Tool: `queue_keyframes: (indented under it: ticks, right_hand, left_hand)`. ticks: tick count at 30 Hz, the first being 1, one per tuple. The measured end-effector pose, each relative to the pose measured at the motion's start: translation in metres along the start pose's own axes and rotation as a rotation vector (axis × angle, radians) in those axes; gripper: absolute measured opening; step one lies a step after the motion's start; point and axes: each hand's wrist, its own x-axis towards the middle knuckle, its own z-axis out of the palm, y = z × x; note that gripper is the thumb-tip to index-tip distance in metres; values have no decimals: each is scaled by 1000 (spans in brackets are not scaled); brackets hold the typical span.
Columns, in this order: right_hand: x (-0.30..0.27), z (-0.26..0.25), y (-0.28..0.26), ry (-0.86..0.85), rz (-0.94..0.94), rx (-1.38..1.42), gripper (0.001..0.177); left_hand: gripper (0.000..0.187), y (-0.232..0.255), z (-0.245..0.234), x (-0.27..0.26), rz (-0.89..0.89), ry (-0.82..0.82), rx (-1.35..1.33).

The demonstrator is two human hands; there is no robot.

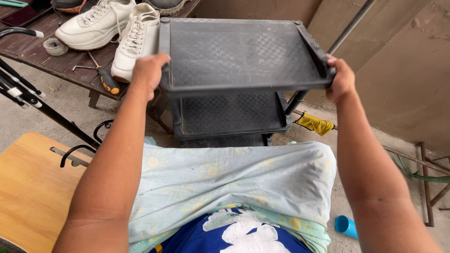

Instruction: The person assembles a small plastic step stool by inserting metal legs into the base, stacking a second step, and attaching curved metal handles to the side supports. The person uses an Allen key to tighten the handle fasteners.

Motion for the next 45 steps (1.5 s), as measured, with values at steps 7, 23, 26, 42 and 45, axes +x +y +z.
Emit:
queue_keyframes:
  ticks: [7,23,26,42,45]
  right_hand:
    - [11,-19,40,-7,2,210,48]
    - [-28,4,17,-55,215,36,44]
    - [-27,1,19,-50,234,27,44]
    - [14,20,-2,270,208,-948,52]
    - [-8,46,-27,241,271,-1137,54]
  left_hand:
    - [39,-38,15,-1,-10,-123,-407]
    - [42,-55,10,-5,-80,-167,-715]
    - [42,-53,9,-4,-110,-176,-687]
    - [60,-33,21,6,-148,94,203]
    - [75,-23,18,2,-81,56,189]
